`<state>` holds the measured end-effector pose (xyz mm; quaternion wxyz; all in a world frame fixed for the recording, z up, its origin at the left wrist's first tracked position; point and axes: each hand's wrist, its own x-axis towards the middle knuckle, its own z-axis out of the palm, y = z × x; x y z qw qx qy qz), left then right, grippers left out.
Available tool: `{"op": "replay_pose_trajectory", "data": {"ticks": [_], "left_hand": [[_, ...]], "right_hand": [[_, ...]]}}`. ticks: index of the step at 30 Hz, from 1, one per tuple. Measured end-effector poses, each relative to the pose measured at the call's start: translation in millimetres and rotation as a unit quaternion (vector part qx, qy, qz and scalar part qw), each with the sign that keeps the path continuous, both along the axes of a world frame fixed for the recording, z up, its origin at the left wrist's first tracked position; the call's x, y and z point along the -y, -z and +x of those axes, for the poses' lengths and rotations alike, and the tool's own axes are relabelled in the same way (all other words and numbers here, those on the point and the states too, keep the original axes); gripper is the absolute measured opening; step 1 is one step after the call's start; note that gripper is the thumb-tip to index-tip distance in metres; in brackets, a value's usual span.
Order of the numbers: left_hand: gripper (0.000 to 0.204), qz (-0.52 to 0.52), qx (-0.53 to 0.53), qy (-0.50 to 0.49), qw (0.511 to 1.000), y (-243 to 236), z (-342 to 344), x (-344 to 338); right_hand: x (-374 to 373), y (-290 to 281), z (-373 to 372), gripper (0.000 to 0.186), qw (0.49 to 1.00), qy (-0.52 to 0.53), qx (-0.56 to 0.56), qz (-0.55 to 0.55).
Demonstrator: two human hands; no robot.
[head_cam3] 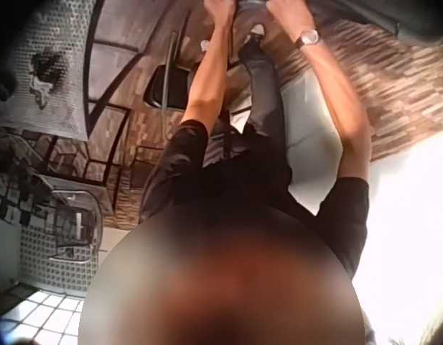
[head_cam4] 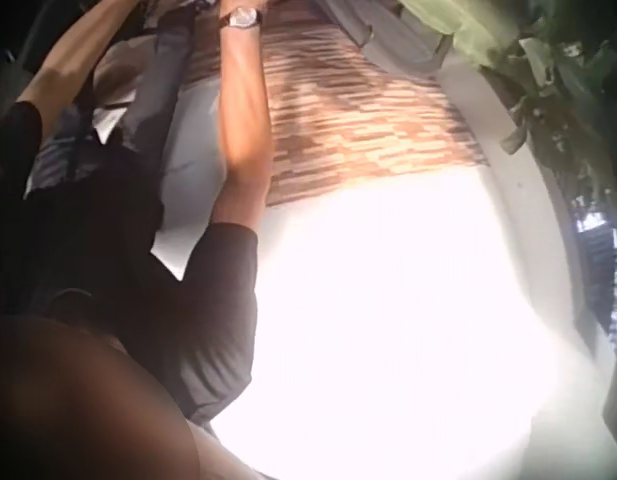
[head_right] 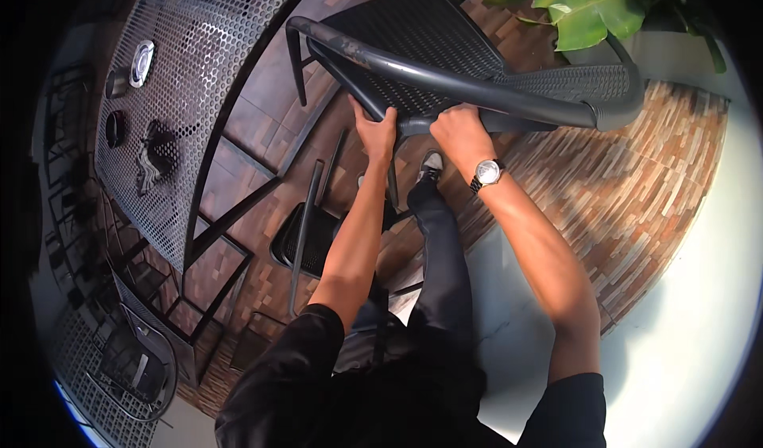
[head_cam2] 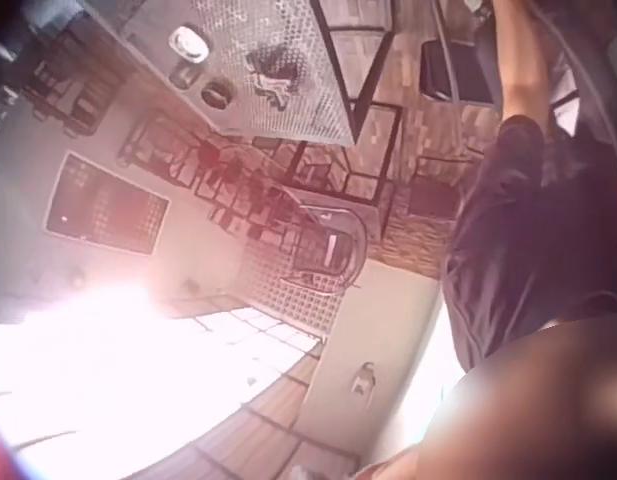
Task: Repairing a metal mesh chair by adjusting and securing the leg components.
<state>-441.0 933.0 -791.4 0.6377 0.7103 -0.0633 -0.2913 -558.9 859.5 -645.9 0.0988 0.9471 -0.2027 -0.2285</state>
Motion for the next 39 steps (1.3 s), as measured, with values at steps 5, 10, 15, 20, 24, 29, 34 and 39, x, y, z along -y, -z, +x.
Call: {"op": "replay_pose_trajectory", "data": {"ticks": [5,10,15,20,24,29,34,39], "left_hand": [[0.083,0.176,-0.079,0.066,0.979,12,19,-1],[0.087,0.006,-0.321,-0.024,0.947,-94,12,16],[0.058,-0.182,-0.452,-0.035,0.873,-208,6,41],[0.034,-0.088,-0.479,-0.072,0.870,-208,-19,54],[0.035,-0.066,-0.457,-0.066,0.885,-176,-23,38],[0.036,-0.080,-0.444,-0.113,0.885,-158,-21,35],[0.040,-0.080,-0.449,-0.128,0.881,-140,-51,22],[0.043,-0.030,-0.430,-0.155,0.889,-117,-71,-11]], "right_hand": [[-15,71,-17,0.011,0.996,-0.032,0.015,-0.081],[-25,62,-47,0.009,0.993,0.045,0.062,-0.089],[-40,116,-58,0.017,0.966,0.219,0.135,0.009],[-60,90,-77,0.018,0.984,0.157,0.086,-0.016],[-62,47,-104,0.034,0.986,0.110,0.114,0.047],[-89,-21,-91,0.041,0.818,0.354,0.392,0.229],[-125,-39,-102,0.027,0.450,0.533,0.521,0.491],[-67,-95,-88,0.026,0.495,0.492,0.498,0.515]]}}
